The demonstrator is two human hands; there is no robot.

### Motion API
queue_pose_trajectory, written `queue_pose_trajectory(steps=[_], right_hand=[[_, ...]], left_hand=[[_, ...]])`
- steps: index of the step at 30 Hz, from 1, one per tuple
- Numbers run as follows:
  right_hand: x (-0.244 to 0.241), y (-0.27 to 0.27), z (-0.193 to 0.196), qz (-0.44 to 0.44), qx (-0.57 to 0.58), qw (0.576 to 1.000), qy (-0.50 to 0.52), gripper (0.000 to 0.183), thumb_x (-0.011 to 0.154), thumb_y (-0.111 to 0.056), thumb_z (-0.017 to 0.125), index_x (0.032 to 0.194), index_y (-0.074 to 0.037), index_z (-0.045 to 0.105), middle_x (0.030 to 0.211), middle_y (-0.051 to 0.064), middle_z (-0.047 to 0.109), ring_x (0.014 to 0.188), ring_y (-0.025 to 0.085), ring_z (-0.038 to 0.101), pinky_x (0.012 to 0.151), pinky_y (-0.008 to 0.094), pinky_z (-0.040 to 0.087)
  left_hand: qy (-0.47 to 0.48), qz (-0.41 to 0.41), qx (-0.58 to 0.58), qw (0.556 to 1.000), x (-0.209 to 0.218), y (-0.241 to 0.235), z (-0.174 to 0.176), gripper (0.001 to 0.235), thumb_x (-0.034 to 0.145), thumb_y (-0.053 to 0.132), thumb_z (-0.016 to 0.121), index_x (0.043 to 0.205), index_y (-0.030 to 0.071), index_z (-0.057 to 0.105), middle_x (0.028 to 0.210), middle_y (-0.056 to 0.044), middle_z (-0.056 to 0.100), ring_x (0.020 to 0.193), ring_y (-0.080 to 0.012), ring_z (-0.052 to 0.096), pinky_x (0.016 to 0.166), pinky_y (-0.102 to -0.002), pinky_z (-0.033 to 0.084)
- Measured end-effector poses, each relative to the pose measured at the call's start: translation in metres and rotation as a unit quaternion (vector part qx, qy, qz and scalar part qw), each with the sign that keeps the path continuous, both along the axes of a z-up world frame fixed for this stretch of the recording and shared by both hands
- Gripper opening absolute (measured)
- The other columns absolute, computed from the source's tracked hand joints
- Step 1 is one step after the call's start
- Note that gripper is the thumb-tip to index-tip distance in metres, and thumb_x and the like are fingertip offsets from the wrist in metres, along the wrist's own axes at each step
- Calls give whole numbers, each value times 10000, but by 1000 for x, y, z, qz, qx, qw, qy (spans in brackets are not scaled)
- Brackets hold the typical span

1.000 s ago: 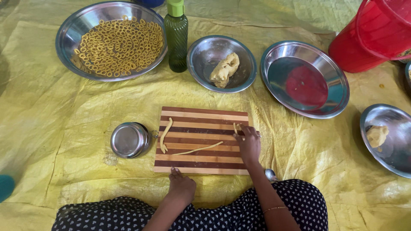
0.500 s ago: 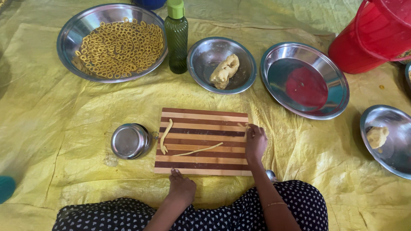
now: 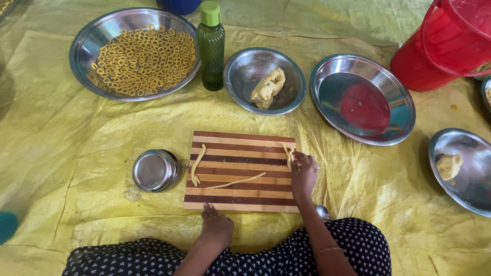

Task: The person rolls small pieces of dough into thin ropes on a wooden board, then joins the ends to form ring shapes. The formed rings are placed into a large metal bowl containing similar finished items.

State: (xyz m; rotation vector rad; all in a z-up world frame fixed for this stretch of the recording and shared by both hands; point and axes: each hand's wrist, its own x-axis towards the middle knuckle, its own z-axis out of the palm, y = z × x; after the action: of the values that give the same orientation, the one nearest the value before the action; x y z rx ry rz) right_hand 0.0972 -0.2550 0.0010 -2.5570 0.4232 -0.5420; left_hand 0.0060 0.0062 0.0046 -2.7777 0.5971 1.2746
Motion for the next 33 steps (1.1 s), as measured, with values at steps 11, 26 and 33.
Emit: queue_pose_trajectory(steps=[11,26,33], right_hand=[[-22,50,6,246,-42,968,26,170,802,-61,784,968,-98,778,1068,46,719,1021,219,660,801,338,608],[-34,22,7,126,26,972,198,176,898,-272,718,983,-122,753,931,62,785,748,154,772,641,304,630],[-39,64,18,151,-86,968,179,375,1005,-309,609,1300,-78,594,1391,192,534,1243,340,551,871,395,595]], left_hand=[[1,2,-1,1000,0,-1,-2,409,930,146,661,1267,-86,643,1516,-490,233,1474,-654,121,1199,-681,189],[-8,5,-2,1000,-2,0,0,382,929,107,638,1254,-92,651,1523,-508,198,1477,-651,108,1192,-688,182],[-69,-7,50,996,-11,-5,7,468,964,198,645,1322,-100,597,1557,-442,239,1502,-558,160,1205,-622,195]])
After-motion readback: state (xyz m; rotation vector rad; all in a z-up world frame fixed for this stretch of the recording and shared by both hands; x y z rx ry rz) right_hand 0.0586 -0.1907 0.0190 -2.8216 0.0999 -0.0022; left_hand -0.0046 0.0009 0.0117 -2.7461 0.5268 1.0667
